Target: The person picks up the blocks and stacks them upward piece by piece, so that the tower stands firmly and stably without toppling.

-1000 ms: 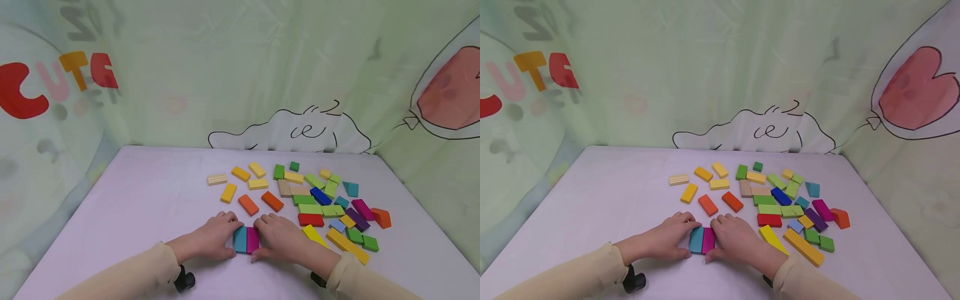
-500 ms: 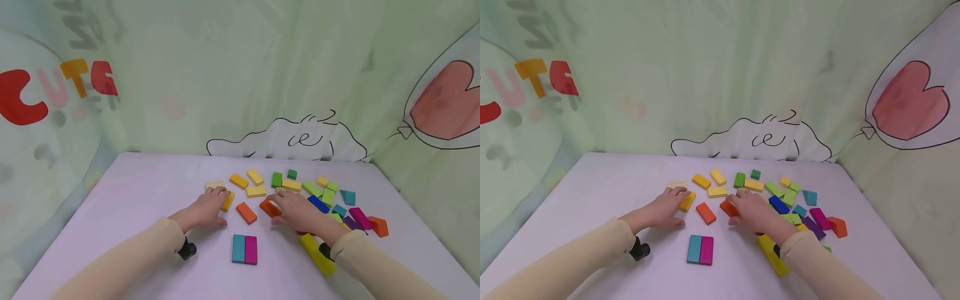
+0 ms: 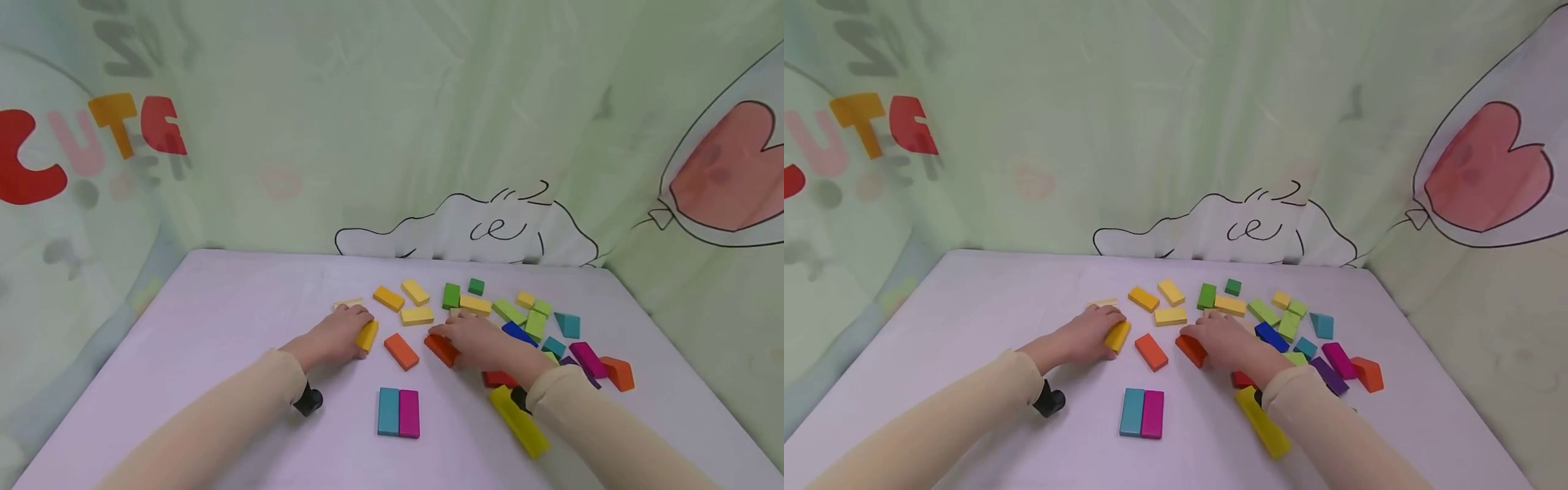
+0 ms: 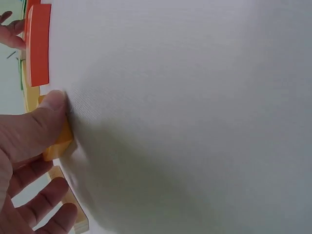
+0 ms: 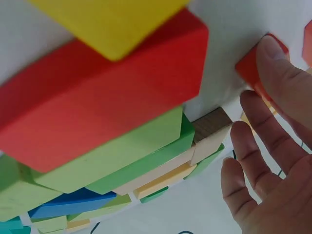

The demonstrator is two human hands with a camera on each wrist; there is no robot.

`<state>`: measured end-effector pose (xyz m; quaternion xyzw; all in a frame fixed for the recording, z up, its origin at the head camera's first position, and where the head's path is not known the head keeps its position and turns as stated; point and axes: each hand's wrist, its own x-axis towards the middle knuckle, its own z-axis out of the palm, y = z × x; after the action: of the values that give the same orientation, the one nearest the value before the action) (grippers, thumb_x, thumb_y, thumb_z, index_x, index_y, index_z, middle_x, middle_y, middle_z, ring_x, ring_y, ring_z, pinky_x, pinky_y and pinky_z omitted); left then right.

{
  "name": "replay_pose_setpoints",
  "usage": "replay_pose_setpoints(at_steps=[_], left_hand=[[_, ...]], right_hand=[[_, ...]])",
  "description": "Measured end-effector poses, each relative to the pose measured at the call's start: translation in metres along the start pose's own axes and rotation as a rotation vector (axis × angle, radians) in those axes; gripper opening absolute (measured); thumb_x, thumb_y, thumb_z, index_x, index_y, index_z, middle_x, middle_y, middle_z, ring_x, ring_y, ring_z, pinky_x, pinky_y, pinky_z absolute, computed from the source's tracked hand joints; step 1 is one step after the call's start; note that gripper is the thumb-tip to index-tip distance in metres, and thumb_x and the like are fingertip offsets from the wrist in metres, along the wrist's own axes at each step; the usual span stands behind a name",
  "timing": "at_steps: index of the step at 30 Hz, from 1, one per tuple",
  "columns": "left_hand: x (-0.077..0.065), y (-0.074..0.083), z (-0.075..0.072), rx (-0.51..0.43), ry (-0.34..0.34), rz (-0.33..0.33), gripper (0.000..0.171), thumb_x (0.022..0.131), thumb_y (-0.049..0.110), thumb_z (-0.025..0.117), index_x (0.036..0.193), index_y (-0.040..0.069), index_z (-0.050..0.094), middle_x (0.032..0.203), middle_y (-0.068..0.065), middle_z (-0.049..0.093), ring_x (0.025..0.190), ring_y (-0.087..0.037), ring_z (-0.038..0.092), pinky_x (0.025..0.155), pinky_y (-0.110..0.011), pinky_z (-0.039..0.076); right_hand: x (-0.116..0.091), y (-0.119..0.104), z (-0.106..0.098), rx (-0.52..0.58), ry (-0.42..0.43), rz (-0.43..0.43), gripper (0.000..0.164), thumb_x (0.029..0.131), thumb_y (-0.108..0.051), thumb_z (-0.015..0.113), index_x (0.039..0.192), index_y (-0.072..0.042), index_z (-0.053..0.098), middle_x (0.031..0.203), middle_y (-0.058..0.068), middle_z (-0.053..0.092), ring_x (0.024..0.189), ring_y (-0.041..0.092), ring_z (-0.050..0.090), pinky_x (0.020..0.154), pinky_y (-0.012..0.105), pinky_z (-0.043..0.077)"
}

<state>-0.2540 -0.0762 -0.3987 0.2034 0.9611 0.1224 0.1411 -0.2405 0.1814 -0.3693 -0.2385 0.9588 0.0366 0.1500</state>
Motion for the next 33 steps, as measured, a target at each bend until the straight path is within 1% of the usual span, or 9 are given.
replay_pose_setpoints(at_steps=[3, 6, 10, 14, 18, 23, 26, 30, 33], left_hand=[[-0.012, -0.004, 0.003, 0.007, -0.006, 0.023, 0.066, 0.084, 0.029, 0.086, 0.141, 0.007, 0.058, 0.143, -0.010, 0.056, 0.126, -0.026, 0.054, 0.114, -0.040, 0.047], [-0.033, -0.004, 0.006, -0.006, -0.026, 0.061, 0.067, 0.079, 0.031, 0.090, 0.134, 0.007, 0.062, 0.131, -0.008, 0.060, 0.115, -0.021, 0.057, 0.109, -0.037, 0.052], [-0.061, 0.005, 0.012, -0.043, -0.046, 0.121, 0.069, 0.075, 0.035, 0.092, 0.130, 0.006, 0.063, 0.119, -0.005, 0.061, 0.103, -0.016, 0.057, 0.100, -0.033, 0.056], [-0.077, 0.018, 0.017, -0.085, -0.054, 0.159, 0.072, 0.073, 0.039, 0.093, 0.130, 0.006, 0.063, 0.114, -0.003, 0.060, 0.096, -0.012, 0.055, 0.093, -0.027, 0.058], [-0.083, 0.027, 0.022, -0.115, -0.076, 0.150, 0.073, 0.074, 0.040, 0.092, 0.131, 0.007, 0.062, 0.113, -0.003, 0.058, 0.093, -0.009, 0.053, 0.090, -0.023, 0.057], [-0.085, 0.031, 0.025, -0.129, -0.085, 0.144, 0.072, 0.075, 0.039, 0.091, 0.133, 0.007, 0.061, 0.116, -0.003, 0.057, 0.094, -0.009, 0.054, 0.093, -0.024, 0.057], [-0.086, 0.032, 0.026, -0.130, -0.078, 0.148, 0.075, 0.076, 0.040, 0.091, 0.136, 0.006, 0.060, 0.120, -0.004, 0.058, 0.096, -0.010, 0.055, 0.095, -0.025, 0.057], [-0.086, 0.034, 0.026, -0.134, -0.061, 0.154, 0.078, 0.077, 0.041, 0.090, 0.139, 0.007, 0.058, 0.121, -0.004, 0.058, 0.096, -0.010, 0.054, 0.093, -0.024, 0.057], [-0.085, 0.036, 0.027, -0.124, -0.045, 0.161, 0.074, 0.077, 0.040, 0.090, 0.136, 0.007, 0.060, 0.120, -0.003, 0.059, 0.095, -0.009, 0.054, 0.090, -0.023, 0.056]], right_hand=[[-0.009, -0.003, 0.002, 0.044, -0.022, 0.018, 0.054, 0.083, -0.012, 0.084, 0.134, -0.014, 0.066, 0.108, 0.005, 0.069, 0.105, 0.024, 0.057, 0.090, 0.044, 0.056], [-0.023, -0.008, 0.006, 0.124, -0.037, 0.043, 0.055, 0.080, -0.016, 0.088, 0.130, -0.011, 0.067, 0.104, 0.003, 0.070, 0.100, 0.022, 0.059, 0.088, 0.044, 0.057], [-0.040, -0.020, 0.015, 0.194, -0.027, 0.020, 0.062, 0.073, -0.028, 0.093, 0.125, -0.008, 0.067, 0.100, 0.002, 0.067, 0.095, 0.019, 0.060, 0.085, 0.042, 0.059], [-0.050, -0.033, 0.024, 0.226, 0.010, -0.028, 0.064, 0.070, -0.038, 0.094, 0.121, -0.009, 0.069, 0.103, 0.002, 0.064, 0.094, 0.015, 0.059, 0.082, 0.036, 0.061], [-0.052, -0.046, 0.029, 0.287, -0.003, -0.018, 0.064, 0.070, -0.038, 0.094, 0.121, -0.009, 0.069, 0.108, 0.002, 0.062, 0.097, 0.013, 0.059, 0.085, 0.035, 0.062], [-0.053, -0.049, 0.032, 0.368, -0.037, 0.025, 0.064, 0.072, -0.034, 0.093, 0.124, -0.009, 0.067, 0.112, 0.002, 0.063, 0.101, 0.014, 0.061, 0.090, 0.040, 0.061], [-0.054, -0.048, 0.034, 0.409, -0.031, 0.005, 0.065, 0.074, -0.031, 0.093, 0.128, -0.009, 0.065, 0.116, 0.003, 0.062, 0.103, 0.014, 0.060, 0.091, 0.040, 0.061], [-0.056, -0.051, 0.035, 0.471, -0.033, -0.020, 0.068, 0.076, -0.028, 0.091, 0.134, -0.008, 0.063, 0.122, 0.006, 0.060, 0.108, 0.017, 0.059, 0.091, 0.041, 0.061], [-0.056, -0.056, 0.036, 0.495, -0.032, -0.029, 0.071, 0.077, -0.028, 0.091, 0.137, -0.007, 0.060, 0.127, 0.008, 0.059, 0.114, 0.020, 0.059, 0.093, 0.044, 0.061]])
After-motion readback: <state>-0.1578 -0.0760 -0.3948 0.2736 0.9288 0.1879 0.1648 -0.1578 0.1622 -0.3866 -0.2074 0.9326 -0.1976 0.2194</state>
